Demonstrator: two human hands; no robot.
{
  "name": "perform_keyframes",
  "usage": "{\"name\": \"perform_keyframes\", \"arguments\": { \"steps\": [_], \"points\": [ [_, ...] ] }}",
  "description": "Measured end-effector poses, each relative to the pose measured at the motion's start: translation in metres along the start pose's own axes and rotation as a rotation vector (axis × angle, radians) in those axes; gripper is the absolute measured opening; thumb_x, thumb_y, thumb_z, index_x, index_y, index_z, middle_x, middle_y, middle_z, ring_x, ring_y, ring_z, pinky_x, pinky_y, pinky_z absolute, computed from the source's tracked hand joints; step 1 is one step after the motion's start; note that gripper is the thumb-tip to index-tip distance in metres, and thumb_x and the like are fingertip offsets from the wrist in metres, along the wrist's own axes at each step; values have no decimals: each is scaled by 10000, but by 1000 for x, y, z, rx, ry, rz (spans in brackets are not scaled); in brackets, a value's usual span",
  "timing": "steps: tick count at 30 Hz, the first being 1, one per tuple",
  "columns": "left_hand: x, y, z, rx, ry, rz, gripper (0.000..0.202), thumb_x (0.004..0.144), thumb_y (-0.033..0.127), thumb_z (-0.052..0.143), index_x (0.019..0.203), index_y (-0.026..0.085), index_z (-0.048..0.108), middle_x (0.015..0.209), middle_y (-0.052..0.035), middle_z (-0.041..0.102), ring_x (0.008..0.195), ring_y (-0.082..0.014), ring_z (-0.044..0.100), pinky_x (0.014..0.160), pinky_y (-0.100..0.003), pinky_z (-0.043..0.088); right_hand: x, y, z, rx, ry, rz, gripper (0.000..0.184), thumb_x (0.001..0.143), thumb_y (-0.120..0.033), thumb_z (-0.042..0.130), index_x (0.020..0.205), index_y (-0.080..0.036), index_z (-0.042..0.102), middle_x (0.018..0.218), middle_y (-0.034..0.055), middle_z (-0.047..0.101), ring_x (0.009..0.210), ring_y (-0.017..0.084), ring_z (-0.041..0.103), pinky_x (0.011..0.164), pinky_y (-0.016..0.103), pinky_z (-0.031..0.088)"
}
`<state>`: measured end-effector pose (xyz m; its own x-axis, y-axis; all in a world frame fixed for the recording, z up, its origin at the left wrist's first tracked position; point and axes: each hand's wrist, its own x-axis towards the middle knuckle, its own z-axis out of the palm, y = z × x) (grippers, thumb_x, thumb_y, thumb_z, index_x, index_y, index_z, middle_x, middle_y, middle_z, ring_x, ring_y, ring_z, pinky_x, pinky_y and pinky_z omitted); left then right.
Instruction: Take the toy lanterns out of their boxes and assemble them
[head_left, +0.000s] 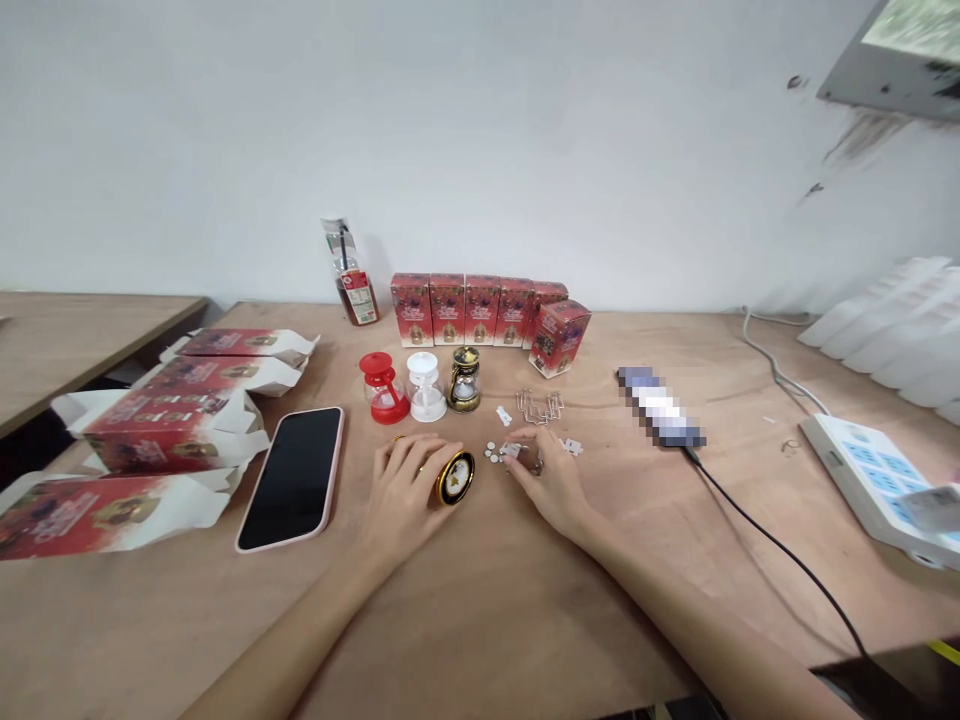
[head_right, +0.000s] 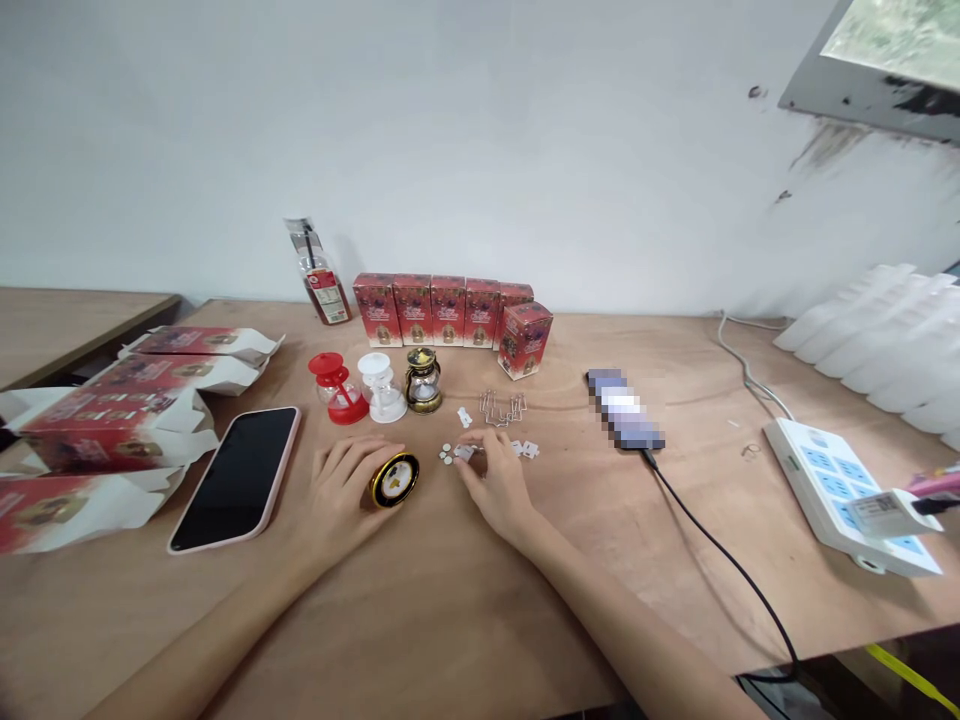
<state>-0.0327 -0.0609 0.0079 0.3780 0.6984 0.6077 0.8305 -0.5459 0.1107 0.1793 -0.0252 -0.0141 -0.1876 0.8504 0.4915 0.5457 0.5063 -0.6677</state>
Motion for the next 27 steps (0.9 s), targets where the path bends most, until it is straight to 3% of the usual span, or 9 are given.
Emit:
{"name": "perform_keyframes", "arguments": {
  "steps": [5, 9, 13, 16, 19, 23, 27],
  "points": [
    [1, 4, -3, 123, 51, -29, 353, 766, 135, 538, 1111, 211, 533, 1040, -86, 649, 1011, -252, 548, 826, -404, 315, 4, 9, -13, -225, 112, -2, 81, 839, -236, 528, 914, -205, 525, 931, 70, 618, 902, 259, 518, 767, 393, 433],
    [3, 6, -9, 311, 113, -105, 414, 780, 43, 480, 1132, 251, 548, 1110, -84, 635, 1023, -260, 557, 823, -449, 287, 6, 18, -17, -369, 104, 70, 91, 821, -200, 491, 905, -196, 523, 933, 85, 600, 926, 285, 487, 784, 429, 425],
    [0, 3, -13, 455, 3, -245, 478, 838, 8, 351, 1242, 220, 495, 1168, -153, 594, 1027, -300, 541, 790, -490, 306, 5, 20, -15, -429, 107, 95, 145, 808, -179, 469, 947, -169, 513, 973, 116, 562, 937, 293, 461, 799, 451, 423],
    [-3, -6, -11, 454, -41, -294, 512, 843, -11, 272, 1280, 175, 463, 1091, -182, 602, 1014, -302, 543, 795, -508, 337, 4, 19, -13, -419, 132, 69, 188, 808, -179, 465, 991, -164, 502, 1004, 119, 546, 957, 295, 453, 815, 458, 416],
    [-4, -15, -8, 420, -65, -232, 511, 840, -15, 245, 1270, 145, 470, 1010, -169, 613, 1018, -276, 547, 826, -480, 371, 4, 17, -12, -396, 148, 30, 200, 809, -168, 461, 1007, -167, 496, 1012, 117, 547, 970, 296, 453, 818, 455, 412],
    [-1, -23, -4, 362, -146, -70, 558, 798, -55, 218, 1280, 93, 457, 1043, -186, 605, 1065, -240, 538, 884, -423, 396, 3, 15, -11, -393, 162, 4, 189, 819, -171, 464, 1006, -170, 493, 1005, 119, 550, 977, 303, 456, 811, 454, 411],
    [0, -24, 0, 293, -186, 17, 642, 774, -60, 244, 1359, 168, 379, 1105, -147, 608, 1129, -217, 526, 932, -416, 405, 3, 13, -12, -392, 169, -6, 171, 828, -177, 463, 996, -173, 496, 1015, 115, 555, 975, 301, 460, 808, 453, 413]
  ]
}}
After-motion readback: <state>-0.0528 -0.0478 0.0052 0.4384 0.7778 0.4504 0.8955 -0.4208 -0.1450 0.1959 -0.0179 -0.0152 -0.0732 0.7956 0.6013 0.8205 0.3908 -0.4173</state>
